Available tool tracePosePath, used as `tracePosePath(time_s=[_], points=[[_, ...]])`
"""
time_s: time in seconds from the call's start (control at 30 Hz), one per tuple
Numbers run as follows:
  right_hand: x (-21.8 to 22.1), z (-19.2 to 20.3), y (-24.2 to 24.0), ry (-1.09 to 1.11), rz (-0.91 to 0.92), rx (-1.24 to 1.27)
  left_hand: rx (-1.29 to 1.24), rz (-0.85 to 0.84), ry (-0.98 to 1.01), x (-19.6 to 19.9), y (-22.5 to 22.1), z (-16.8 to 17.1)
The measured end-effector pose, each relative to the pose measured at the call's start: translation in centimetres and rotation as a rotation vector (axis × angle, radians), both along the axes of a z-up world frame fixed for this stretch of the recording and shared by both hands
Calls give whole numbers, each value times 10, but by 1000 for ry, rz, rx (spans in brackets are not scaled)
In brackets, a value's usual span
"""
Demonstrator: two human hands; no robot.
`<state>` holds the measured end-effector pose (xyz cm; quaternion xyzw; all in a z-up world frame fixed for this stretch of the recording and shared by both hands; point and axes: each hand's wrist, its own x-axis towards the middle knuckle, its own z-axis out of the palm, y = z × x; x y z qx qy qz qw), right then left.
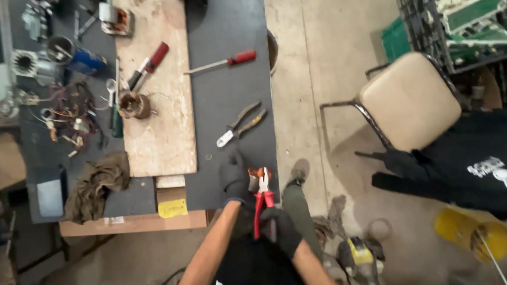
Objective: Repairing a motor component by stripping and cutting wires using pliers and wire strippers
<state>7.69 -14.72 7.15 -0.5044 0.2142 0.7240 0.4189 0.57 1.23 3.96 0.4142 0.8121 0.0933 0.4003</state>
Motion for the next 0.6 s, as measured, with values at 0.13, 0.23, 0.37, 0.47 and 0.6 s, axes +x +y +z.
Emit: tracePosePath(time_s=[0.13, 0.23, 0.37, 0.47, 0.6], points=[[50, 137, 52, -569, 726, 91, 2, 38, 66, -1, -11, -15], [51, 59, 22, -709, 1181, 30, 63, 45, 100, 2, -23, -51], [47, 73, 44, -971, 1476, 6, 346, -2, 170, 12, -26, -7], [53, 65, 41, -971, 1527, 53, 394, -10, 145, 13, -35, -19], [41, 104, 65, -922, 1253, 111, 435, -59, 149, 13, -37, -29]])
